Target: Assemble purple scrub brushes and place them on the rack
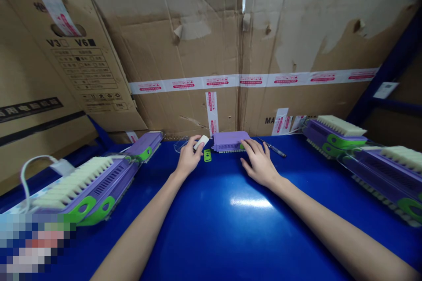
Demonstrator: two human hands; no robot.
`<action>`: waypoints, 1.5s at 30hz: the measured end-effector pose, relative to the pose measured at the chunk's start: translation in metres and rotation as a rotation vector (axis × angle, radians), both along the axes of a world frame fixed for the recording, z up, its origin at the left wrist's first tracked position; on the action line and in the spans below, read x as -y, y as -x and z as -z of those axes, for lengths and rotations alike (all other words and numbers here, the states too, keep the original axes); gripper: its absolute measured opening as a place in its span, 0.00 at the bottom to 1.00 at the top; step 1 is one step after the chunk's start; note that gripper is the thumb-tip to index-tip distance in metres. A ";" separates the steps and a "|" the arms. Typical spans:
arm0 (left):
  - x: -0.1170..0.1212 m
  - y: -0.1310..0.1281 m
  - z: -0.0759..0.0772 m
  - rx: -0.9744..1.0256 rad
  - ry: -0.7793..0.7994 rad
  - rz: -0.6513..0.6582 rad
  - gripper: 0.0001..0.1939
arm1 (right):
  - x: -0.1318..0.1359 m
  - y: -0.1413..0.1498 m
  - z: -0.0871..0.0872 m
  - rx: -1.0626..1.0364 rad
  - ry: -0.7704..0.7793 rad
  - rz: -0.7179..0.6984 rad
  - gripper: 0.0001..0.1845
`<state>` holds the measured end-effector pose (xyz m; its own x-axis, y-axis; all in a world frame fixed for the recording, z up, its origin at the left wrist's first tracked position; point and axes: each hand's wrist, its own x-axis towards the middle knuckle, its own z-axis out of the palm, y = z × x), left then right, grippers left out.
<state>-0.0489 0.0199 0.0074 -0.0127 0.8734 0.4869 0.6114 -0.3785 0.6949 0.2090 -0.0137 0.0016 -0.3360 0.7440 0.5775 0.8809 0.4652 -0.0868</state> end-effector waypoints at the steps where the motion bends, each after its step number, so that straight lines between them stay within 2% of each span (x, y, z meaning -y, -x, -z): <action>1: 0.001 0.000 -0.001 -0.035 -0.007 -0.022 0.19 | 0.000 0.000 -0.001 0.003 0.008 0.004 0.28; 8: 0.014 -0.002 -0.011 -0.506 0.072 -0.326 0.20 | 0.001 0.001 -0.001 -0.004 0.017 0.007 0.28; 12: 0.019 -0.005 -0.011 -0.744 0.139 -0.355 0.20 | 0.000 0.000 0.000 -0.006 -0.003 0.002 0.28; 16: 0.018 -0.004 -0.010 -0.810 0.091 -0.362 0.18 | 0.000 0.000 0.000 0.010 0.005 0.011 0.28; 19: 0.016 -0.002 -0.011 -0.844 -0.037 -0.316 0.18 | 0.000 0.000 0.000 0.002 -0.010 -0.006 0.30; 22: 0.015 -0.003 -0.011 -0.901 -0.152 -0.190 0.17 | -0.001 0.000 0.001 -0.004 -0.019 -0.011 0.30; 29: 0.018 -0.015 -0.004 -0.971 -0.213 0.018 0.15 | 0.000 0.000 0.000 0.007 -0.009 0.011 0.28; 35: 0.021 -0.021 -0.005 -0.931 -0.172 0.054 0.12 | -0.002 -0.001 0.001 0.023 -0.035 0.036 0.30; 41: 0.018 -0.018 -0.005 -0.903 -0.125 0.007 0.25 | -0.003 -0.002 0.002 -0.009 -0.043 0.023 0.29; 45: 0.016 -0.016 -0.004 -0.910 -0.098 -0.035 0.24 | -0.003 -0.002 0.001 -0.013 -0.030 0.042 0.27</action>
